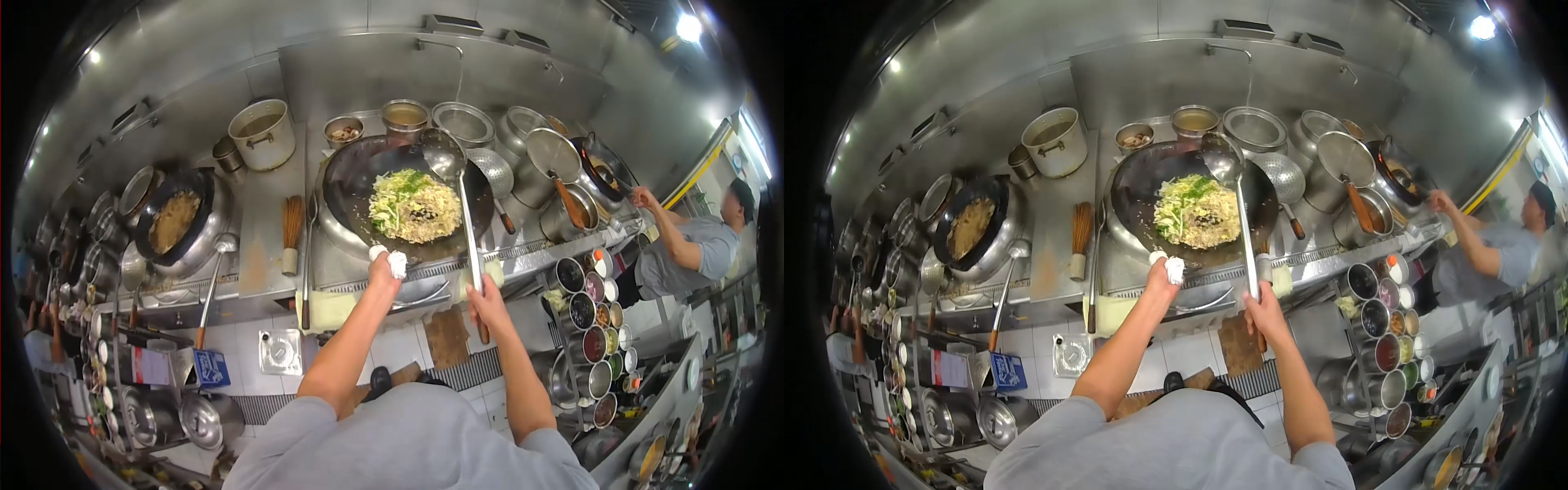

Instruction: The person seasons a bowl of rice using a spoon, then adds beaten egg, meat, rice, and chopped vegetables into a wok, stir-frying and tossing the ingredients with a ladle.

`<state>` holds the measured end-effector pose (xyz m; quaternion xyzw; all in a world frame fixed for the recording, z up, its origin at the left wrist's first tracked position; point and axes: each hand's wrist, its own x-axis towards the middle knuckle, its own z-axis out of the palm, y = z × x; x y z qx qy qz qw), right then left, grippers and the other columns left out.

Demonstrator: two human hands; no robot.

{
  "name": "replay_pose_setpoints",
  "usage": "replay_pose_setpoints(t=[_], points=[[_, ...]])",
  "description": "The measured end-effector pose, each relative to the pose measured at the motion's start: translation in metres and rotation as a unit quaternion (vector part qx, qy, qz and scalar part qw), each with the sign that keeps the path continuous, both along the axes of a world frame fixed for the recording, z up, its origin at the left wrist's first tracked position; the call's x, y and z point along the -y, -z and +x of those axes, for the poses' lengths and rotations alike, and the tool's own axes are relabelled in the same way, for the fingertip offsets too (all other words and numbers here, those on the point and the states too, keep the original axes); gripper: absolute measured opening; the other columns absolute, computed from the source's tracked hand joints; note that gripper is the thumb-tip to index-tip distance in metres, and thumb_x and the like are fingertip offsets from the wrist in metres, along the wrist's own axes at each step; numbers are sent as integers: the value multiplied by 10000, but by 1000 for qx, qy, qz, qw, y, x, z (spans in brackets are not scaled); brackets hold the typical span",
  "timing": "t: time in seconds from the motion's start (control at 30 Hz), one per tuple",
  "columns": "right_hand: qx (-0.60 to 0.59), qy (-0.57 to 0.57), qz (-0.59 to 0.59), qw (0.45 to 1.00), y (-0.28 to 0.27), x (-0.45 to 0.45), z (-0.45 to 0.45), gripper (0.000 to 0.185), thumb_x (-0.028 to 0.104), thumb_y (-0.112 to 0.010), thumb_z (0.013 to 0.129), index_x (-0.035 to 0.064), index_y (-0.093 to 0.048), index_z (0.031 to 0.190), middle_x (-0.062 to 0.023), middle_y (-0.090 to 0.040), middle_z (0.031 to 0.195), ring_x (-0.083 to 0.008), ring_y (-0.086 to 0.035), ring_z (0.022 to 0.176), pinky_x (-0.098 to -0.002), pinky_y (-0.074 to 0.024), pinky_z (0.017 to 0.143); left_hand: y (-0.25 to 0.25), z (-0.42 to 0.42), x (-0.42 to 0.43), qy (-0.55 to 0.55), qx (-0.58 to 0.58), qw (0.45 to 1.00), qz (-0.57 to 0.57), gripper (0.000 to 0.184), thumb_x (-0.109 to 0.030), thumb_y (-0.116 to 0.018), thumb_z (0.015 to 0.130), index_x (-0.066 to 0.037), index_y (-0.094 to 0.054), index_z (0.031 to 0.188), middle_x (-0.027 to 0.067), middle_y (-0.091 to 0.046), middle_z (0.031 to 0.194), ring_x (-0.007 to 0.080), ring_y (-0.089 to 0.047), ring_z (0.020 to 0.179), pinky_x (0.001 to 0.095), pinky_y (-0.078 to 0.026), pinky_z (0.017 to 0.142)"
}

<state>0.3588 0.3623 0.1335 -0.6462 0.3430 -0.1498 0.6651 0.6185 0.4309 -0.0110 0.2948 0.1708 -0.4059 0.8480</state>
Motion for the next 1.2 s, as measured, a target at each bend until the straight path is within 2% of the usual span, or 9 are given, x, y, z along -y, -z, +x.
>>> replay_pose_setpoints(t=[0.2,0.47,0.6,0.67,0.73,0.8,0.9,1.03,1.2], points=[[-4,-18,-85,996,-1,75,72,658,132,-564,931,90,-221,1491,-45,-492,595,-132,-464,418,-296,-380,355,30,93,34,62,65,996,22,156,-197,-424,962,-87,-519,905,61,-623,729,218,-616,582,355,-484,437],[-125,-57,-219,966,49,176,204,638,210,-557,932,101,-253,1482,-116,-581,677,-205,-521,440,-360,-449,394,1,99,17,130,81,985,82,156,-311,-584,913,-158,-592,939,14,-656,788,155,-621,632,334,-482,491],[-59,-186,-87,977,66,179,254,585,218,-528,957,151,-266,1475,-118,-581,733,-200,-534,467,-364,-453,383,-29,83,9,102,74,981,144,168,-327,-612,903,-168,-593,959,10,-660,817,148,-628,683,325,-488,548],[-109,-226,-163,954,68,165,240,589,193,-526,952,192,-267,1482,-143,-578,748,-238,-578,498,-385,-472,412,-40,83,8,112,52,983,133,162,-323,-622,900,-178,-595,965,6,-662,831,154,-634,728,323,-490,585],[13,-248,-558,792,87,167,201,597,177,-523,940,252,-285,1482,-193,-608,834,-303,-632,590,-420,-515,506,-48,86,13,109,36,980,161,170,-322,-622,900,-161,-594,942,11,-649,827,182,-622,725,379,-493,629],[-250,-281,-572,729,23,162,153,623,160,-526,928,311,-285,1483,-233,-625,946,-375,-648,769,-466,-522,678,-31,99,23,76,36,988,129,111,-212,-565,920,-114,-563,974,64,-638,818,221,-626,694,405,-505,576],[-325,-238,-562,722,0,149,112,651,159,-551,914,343,-285,1479,-237,-632,985,-392,-640,848,-482,-505,749,43,114,43,68,141,977,142,78,-97,-482,925,-71,-512,993,112,-610,785,252,-625,647,429,-503,494],[-200,-306,-427,827,-54,153,63,674,192,-587,896,360,-287,1476,-220,-654,993,-423,-634,822,-497,-501,763,-21,78,36,48,77,982,168,63,-58,-429,931,-59,-461,985,114,-571,754,255,-607,594,424,-471,414],[-299,-226,-506,777,-16,139,92,688,170,-584,882,349,-289,1477,-220,-641,863,-414,-632,789,-511,-502,711,20,43,11,4,129,988,85,194,-4,-409,917,-66,-479,1086,104,-591,852,250,-604,642,421,-514,487]])
